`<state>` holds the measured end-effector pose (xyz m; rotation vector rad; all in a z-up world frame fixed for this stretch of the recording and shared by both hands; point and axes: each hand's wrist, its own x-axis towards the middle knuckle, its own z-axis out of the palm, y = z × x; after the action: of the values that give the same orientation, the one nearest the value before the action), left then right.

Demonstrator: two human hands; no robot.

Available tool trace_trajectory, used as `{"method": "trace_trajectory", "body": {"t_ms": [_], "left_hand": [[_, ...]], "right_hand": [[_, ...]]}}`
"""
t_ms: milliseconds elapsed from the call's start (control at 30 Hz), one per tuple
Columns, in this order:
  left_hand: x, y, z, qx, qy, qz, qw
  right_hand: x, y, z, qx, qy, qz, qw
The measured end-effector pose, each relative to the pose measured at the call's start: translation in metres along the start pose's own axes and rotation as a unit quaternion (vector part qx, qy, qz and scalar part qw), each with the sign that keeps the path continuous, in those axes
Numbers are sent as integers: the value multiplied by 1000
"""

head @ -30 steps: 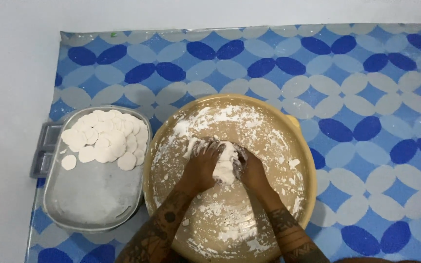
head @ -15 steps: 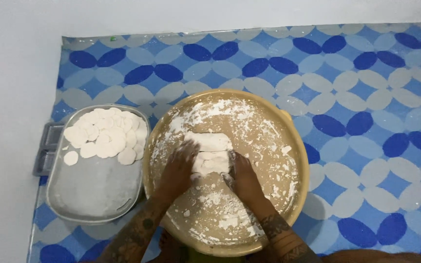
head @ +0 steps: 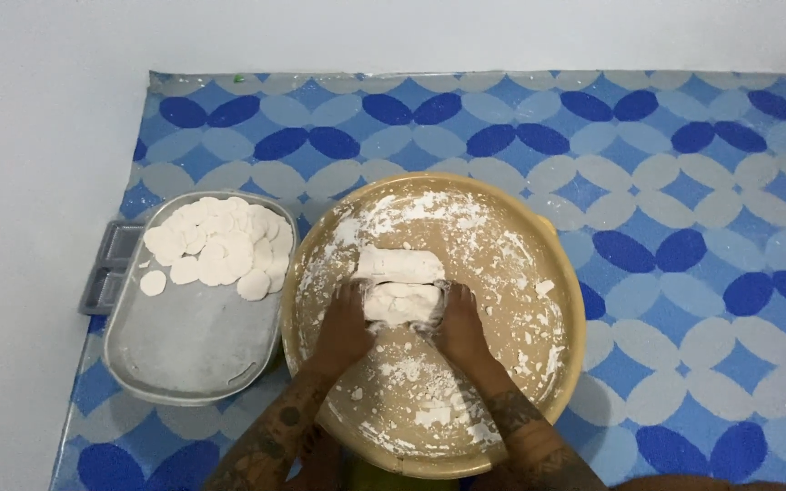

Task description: A person is kneading and shaping dough in a bowl of flour while sitting on the floor.

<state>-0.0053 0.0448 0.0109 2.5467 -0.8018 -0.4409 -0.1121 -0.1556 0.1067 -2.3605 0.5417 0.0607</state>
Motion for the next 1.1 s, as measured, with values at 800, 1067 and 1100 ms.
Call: {"method": "trace_trajectory", "body": {"t_ms": [800,1067,1100], "left_hand": [[38,81,-117,-461,42,-256,849],[51,48,-102,-344,-18,-237,908],[50,29,-82,-272,-52,-270,922]], "right_hand": [[75,-2,6,463,28,48,885],[52,-11,-37,375,56,88,921],[42,-12,-41,364,42,106,924]]}}
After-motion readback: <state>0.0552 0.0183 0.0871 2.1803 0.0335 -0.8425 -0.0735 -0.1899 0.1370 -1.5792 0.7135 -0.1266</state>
